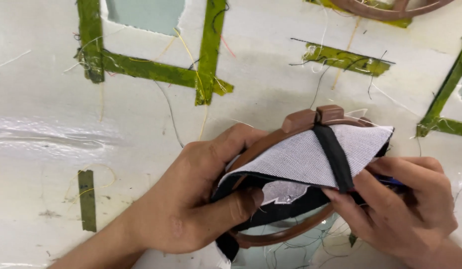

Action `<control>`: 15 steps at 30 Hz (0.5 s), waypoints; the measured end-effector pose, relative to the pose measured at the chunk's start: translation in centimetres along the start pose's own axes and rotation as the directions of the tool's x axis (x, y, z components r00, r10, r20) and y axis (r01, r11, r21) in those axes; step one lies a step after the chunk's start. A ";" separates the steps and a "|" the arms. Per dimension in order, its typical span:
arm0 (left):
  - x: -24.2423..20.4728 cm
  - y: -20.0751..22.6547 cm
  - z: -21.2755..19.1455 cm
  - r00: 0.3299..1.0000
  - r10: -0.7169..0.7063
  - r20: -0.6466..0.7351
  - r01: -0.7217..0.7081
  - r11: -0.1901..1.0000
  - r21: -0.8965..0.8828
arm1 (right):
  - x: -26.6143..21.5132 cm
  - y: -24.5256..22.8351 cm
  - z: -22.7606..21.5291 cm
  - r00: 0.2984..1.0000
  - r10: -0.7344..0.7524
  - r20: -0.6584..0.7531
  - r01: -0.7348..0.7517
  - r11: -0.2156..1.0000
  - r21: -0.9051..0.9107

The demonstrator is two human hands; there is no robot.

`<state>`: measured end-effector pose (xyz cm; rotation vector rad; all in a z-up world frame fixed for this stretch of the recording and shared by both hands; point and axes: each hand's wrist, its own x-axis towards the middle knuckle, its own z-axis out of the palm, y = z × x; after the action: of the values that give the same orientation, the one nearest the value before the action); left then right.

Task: Cutting fabric sheets and trimming excess threads and backing from an embroidered patch using scissors and snips.

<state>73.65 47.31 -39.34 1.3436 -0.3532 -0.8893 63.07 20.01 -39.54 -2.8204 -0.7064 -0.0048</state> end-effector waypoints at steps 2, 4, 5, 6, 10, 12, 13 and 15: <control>0.0 0.1 0.0 1.000 -0.008 -0.014 0.009 1.000 0.029 | 0.3 0.0 0.1 0.998 0.020 -0.058 -0.017 0.998 0.060; -0.1 0.1 0.0 1.000 -0.012 -0.024 0.014 0.997 0.076 | 0.7 -0.4 0.0 0.997 0.009 -0.074 -0.005 0.999 0.047; -0.1 0.2 0.0 0.999 -0.021 -0.028 0.023 0.997 0.077 | 0.8 -0.3 -0.2 0.997 0.009 -0.072 -0.005 0.998 0.057; 0.0 0.2 0.0 0.999 -0.015 -0.036 0.017 0.997 0.072 | 0.9 -0.2 -0.3 0.999 -0.027 -0.039 0.028 0.999 0.034; -0.1 0.1 0.1 1.000 0.011 -0.026 -0.009 0.998 0.055 | 1.3 -0.7 0.0 0.993 -0.036 -0.112 0.048 0.993 0.105; 0.0 0.2 0.0 1.000 0.022 -0.016 -0.021 0.998 0.054 | 0.9 -0.5 0.1 0.992 -0.062 -0.114 0.072 0.993 0.089; 0.0 0.1 0.0 1.000 0.029 -0.006 -0.029 0.998 0.051 | 0.6 -0.4 0.2 0.990 -0.086 -0.112 0.095 0.993 0.076; -0.2 -0.1 0.1 0.999 0.033 -0.012 -0.032 0.998 0.057 | 0.1 -0.2 0.3 0.989 -0.096 -0.112 0.106 0.991 0.082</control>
<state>73.42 47.34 -39.35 1.3913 -0.3918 -0.8489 63.06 20.34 -39.72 -2.6749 -0.8031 -0.1392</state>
